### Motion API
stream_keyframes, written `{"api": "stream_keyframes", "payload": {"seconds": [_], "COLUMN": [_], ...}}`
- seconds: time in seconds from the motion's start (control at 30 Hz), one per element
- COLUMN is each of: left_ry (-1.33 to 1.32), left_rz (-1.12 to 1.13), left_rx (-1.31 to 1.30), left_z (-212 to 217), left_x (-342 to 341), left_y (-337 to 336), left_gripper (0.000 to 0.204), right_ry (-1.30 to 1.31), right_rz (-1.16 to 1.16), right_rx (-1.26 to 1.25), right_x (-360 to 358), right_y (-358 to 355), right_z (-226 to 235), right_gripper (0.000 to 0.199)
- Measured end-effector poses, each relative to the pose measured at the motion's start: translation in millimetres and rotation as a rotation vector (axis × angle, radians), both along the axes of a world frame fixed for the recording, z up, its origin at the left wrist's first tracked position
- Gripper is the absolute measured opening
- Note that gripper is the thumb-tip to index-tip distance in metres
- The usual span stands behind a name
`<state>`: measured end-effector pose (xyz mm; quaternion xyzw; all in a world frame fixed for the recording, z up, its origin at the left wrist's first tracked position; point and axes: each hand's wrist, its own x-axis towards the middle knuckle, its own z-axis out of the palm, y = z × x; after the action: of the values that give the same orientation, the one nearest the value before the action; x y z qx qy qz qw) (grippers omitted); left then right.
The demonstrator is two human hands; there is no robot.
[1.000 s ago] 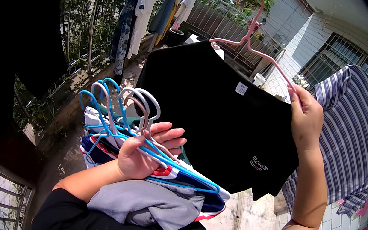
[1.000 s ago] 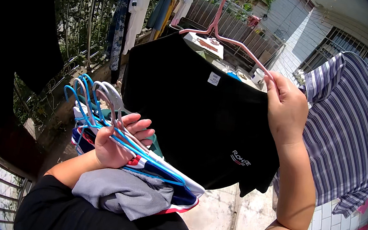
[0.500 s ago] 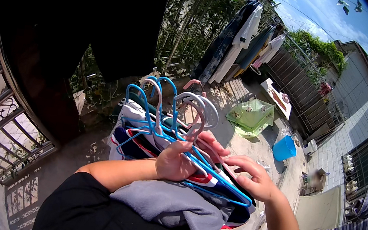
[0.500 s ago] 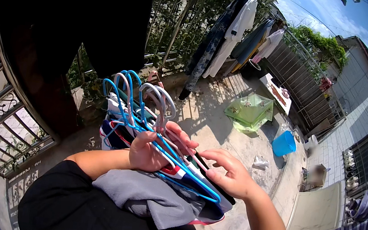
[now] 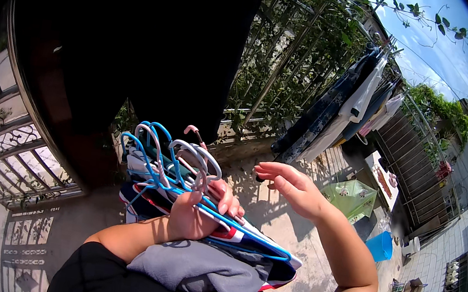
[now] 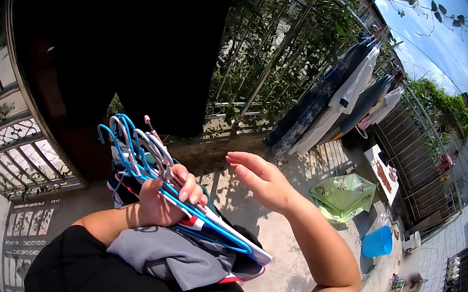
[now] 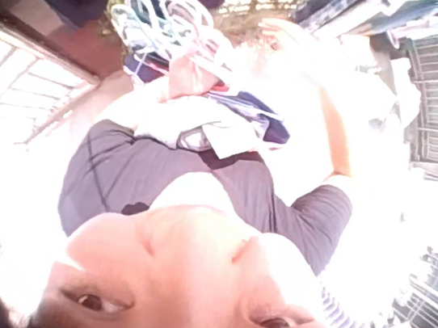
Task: The person removes various dry clothes from a clothesline on a balcony. They take down items including a grey shirt, black pants, a white towel, a striped shirt, and several other garments, placing them onto a stack of hangers held in their left hand. The person moves along the line to reach different items and finishes by walking towards a door.
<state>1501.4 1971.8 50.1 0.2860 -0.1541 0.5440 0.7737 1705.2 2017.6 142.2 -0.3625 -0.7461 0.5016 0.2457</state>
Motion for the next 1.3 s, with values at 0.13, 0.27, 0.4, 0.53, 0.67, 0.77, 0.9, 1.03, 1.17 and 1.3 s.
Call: {"api": "stream_keyframes", "payload": {"seconds": [0.13,0.27,0.4,0.53,0.67,0.77,0.9,1.03,1.17,1.3], "left_ry": [-0.001,0.045,0.047,0.069,0.059,0.056,0.074,0.063,0.064,0.085], "left_rz": [0.224,0.512,0.780,1.005,1.181,1.249,1.294,1.306,1.298,1.293], "left_rx": [0.002,0.021,-0.013,-0.057,-0.038,-0.028,-0.070,-0.103,-0.144,-0.092], "left_z": [6,18,26,25,21,22,21,18,13,15], "left_x": [-9,-25,-39,-44,-49,-52,-51,-55,-60,-60], "left_y": [-4,-21,-58,-90,-127,-144,-155,-160,-165,-159], "left_gripper": [0.032,0.031,0.029,0.033,0.036,0.036,0.037,0.038,0.041,0.052], "right_ry": [0.167,0.126,-0.005,-0.090,-0.163,-0.140,0.110,-0.110,-0.008,0.481], "right_rz": [-0.027,-0.130,-0.341,-0.308,-0.432,-0.589,-0.609,-0.412,-0.516,0.212], "right_rx": [0.354,0.821,1.571,1.227,1.090,1.133,1.487,1.559,1.486,1.455], "right_x": [-38,-86,-142,-183,-219,-241,-242,-253,-243,-255], "right_y": [75,135,212,267,239,191,201,206,221,217], "right_z": [43,113,200,236,259,276,294,272,241,197], "right_gripper": [0.036,0.038,0.052,0.069,0.059,0.054,0.042,0.024,0.031,0.027]}}
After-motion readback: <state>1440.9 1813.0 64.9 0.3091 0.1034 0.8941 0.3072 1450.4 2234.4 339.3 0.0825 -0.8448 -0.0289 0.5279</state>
